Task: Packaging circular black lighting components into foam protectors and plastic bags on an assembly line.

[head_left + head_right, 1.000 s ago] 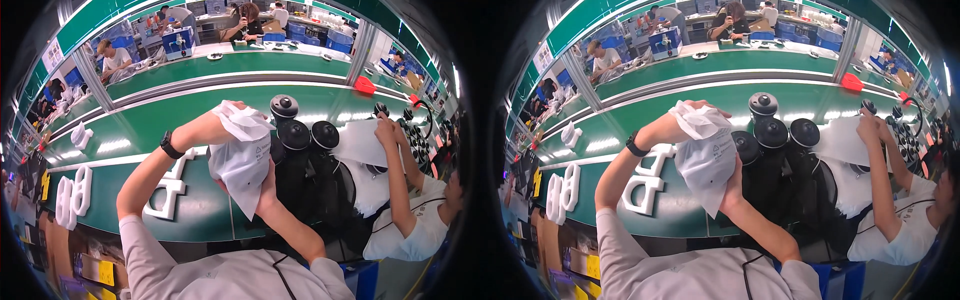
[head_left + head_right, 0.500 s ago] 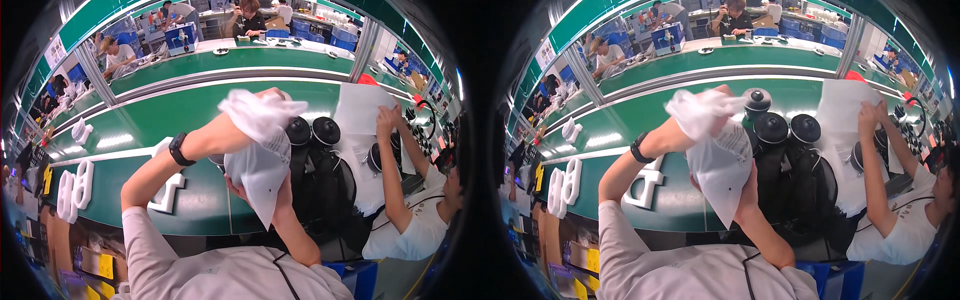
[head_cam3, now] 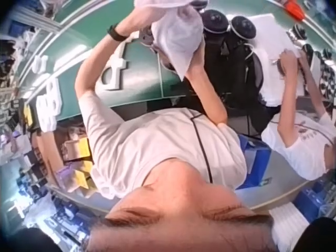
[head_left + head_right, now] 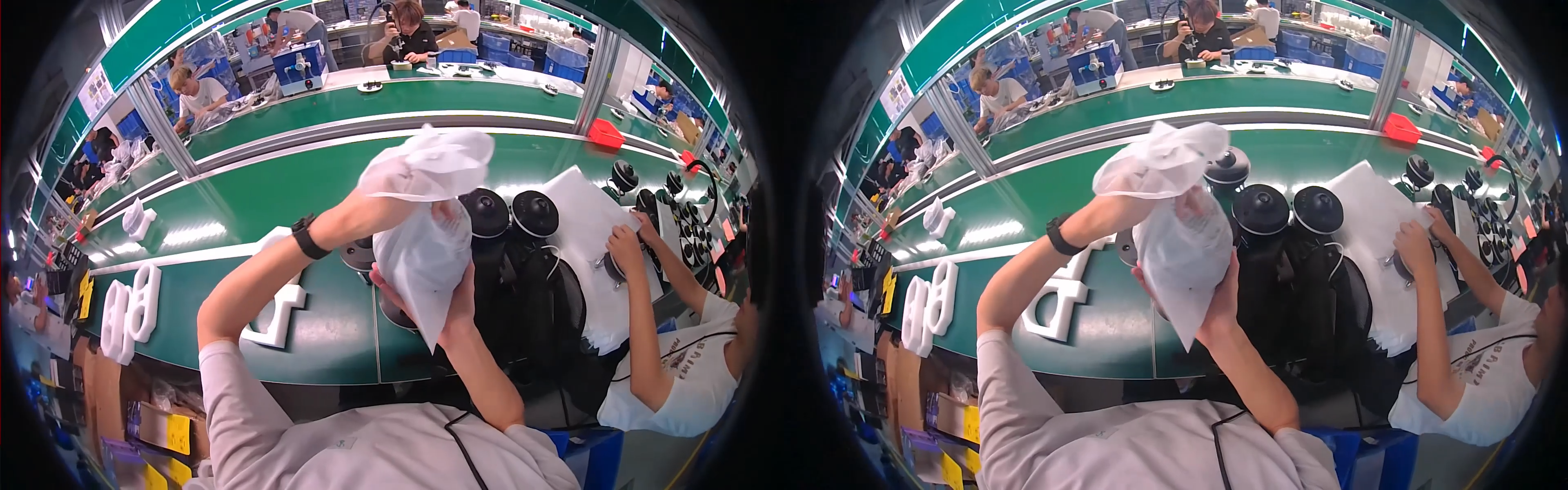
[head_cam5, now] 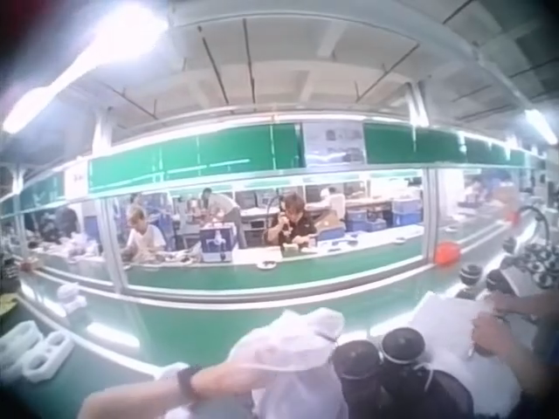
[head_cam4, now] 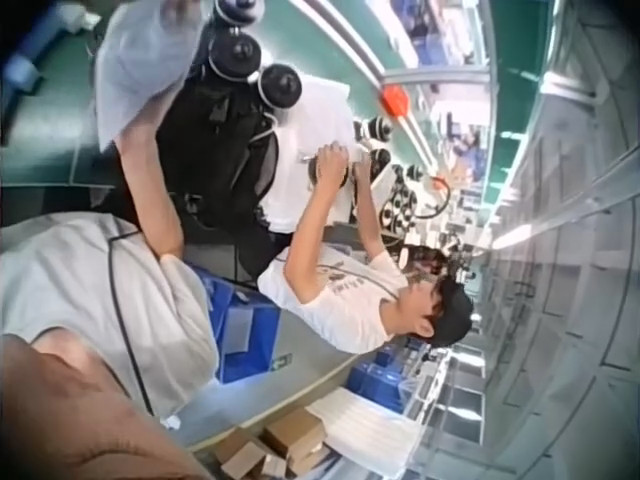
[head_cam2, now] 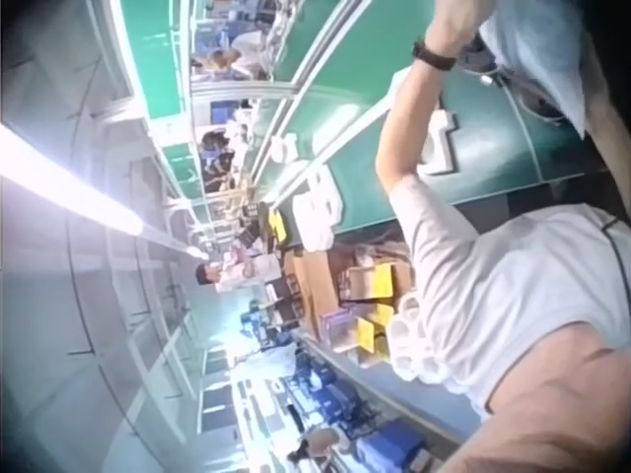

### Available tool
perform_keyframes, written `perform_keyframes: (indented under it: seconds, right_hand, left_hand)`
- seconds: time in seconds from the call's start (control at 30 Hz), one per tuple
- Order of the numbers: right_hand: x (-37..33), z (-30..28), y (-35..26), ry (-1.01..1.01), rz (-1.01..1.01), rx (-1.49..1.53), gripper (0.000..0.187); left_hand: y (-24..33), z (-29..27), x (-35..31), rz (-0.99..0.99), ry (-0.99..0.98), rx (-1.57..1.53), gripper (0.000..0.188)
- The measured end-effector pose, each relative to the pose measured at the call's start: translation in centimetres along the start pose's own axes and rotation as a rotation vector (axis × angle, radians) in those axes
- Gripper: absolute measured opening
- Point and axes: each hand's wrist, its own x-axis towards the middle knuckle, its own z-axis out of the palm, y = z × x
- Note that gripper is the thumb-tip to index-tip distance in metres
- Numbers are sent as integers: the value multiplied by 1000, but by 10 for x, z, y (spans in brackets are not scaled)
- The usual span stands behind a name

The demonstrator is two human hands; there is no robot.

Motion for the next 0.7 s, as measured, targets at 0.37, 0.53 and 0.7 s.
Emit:
perform_keyframes:
  seconds: [0.37,0.53,0.7]
  right_hand:
    - [3,-15,-23,42,-1216,-1684,96]
    - [9,-2,-54,32,-1656,-989,93]
    - [-29,6,-114,-357,-1547,-1793,98]
  left_hand:
    - [67,34,82,-496,535,-598,29]
    - [62,24,66,-440,506,-979,26]
    - [70,22,81,-395,359,-1054,29]
